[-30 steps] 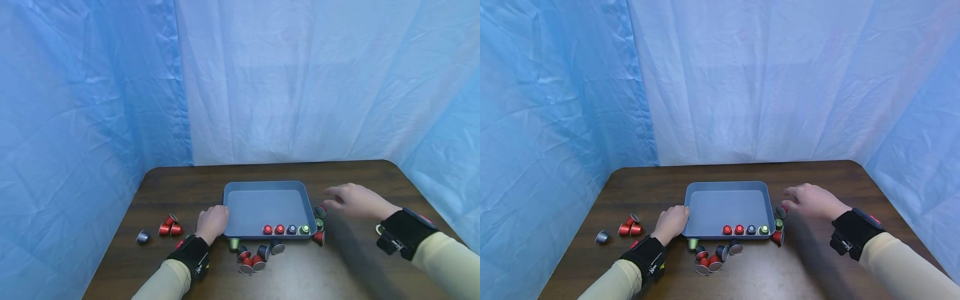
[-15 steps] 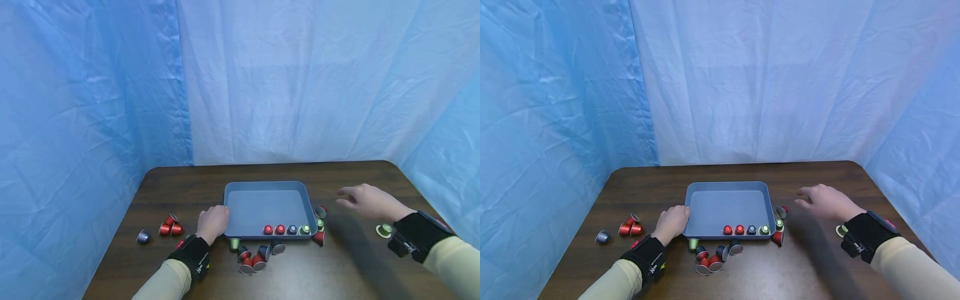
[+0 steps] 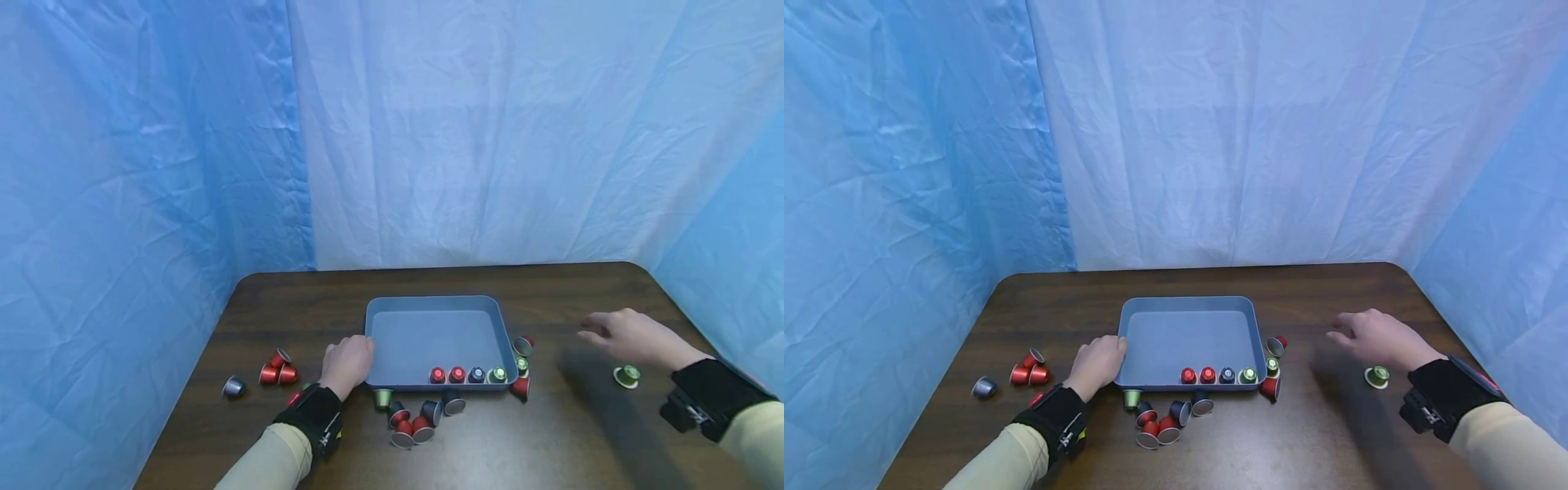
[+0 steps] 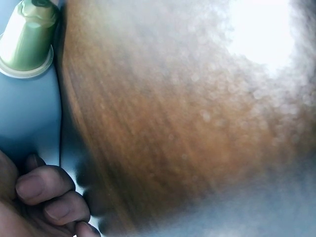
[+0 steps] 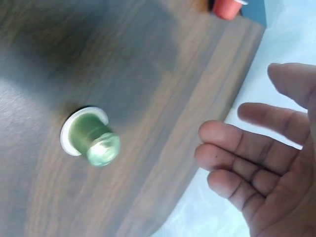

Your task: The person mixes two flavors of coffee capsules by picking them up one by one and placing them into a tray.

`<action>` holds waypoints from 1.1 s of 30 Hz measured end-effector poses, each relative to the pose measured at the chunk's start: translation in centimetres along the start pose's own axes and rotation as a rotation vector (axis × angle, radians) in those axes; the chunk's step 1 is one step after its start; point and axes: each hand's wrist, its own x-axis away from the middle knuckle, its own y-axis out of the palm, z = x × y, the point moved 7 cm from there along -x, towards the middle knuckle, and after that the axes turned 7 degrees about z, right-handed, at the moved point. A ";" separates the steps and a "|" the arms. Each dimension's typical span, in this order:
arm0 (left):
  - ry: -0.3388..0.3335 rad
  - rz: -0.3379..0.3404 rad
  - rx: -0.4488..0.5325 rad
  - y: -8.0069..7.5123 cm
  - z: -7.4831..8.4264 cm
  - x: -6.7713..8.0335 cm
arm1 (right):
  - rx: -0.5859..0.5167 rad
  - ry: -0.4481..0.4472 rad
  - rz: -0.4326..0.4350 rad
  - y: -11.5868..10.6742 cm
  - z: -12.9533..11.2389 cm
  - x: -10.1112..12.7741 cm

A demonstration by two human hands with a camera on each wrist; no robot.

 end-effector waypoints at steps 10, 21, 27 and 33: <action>0.049 -0.005 -0.064 0.0 0.2 0.1 | 0.011 0.059 -0.048 0.2 3.2 1.9; 0.035 0.003 -0.056 0.0 0.1 0.0 | 0.058 0.135 -0.119 1.6 6.1 2.8; 0.049 0.008 -0.066 -0.1 0.2 0.0 | 0.074 0.146 -0.131 2.5 7.0 3.1; 0.050 0.011 -0.061 0.0 0.2 0.0 | 0.051 0.192 -0.164 3.4 7.5 3.3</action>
